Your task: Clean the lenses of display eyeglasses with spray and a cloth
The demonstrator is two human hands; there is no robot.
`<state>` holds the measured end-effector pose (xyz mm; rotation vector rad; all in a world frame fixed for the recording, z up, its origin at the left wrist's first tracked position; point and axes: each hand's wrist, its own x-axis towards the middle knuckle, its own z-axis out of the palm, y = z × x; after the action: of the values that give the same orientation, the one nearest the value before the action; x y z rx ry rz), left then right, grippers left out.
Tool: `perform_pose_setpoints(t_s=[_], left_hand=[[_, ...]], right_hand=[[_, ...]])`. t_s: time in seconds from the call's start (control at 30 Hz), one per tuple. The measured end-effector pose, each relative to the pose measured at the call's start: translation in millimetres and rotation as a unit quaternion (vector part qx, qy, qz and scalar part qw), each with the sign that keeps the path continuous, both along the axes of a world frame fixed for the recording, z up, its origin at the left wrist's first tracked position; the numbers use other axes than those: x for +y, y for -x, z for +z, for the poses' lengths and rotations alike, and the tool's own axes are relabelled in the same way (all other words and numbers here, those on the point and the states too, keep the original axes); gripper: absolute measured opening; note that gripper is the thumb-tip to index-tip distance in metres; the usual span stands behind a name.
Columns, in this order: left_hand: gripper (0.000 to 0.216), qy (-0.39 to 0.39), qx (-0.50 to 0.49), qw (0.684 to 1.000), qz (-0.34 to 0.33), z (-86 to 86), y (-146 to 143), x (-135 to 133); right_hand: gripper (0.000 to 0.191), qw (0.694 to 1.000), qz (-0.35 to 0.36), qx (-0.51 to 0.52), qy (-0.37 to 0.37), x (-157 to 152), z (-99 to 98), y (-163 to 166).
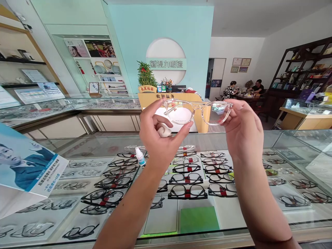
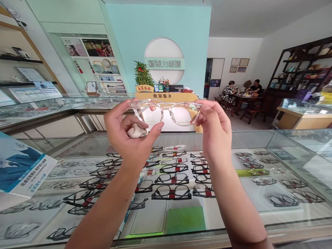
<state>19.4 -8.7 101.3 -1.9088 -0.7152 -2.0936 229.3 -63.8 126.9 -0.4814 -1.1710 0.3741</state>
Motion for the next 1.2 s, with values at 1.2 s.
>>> perform_pose_setpoints(t_s=[1.2], left_hand=[[0.078,0.146,0.139,0.968,-0.152,14.3,14,-6]], right_hand=[[0.014,0.96,0.074,-0.24,0.126,-1,6.4,-10]])
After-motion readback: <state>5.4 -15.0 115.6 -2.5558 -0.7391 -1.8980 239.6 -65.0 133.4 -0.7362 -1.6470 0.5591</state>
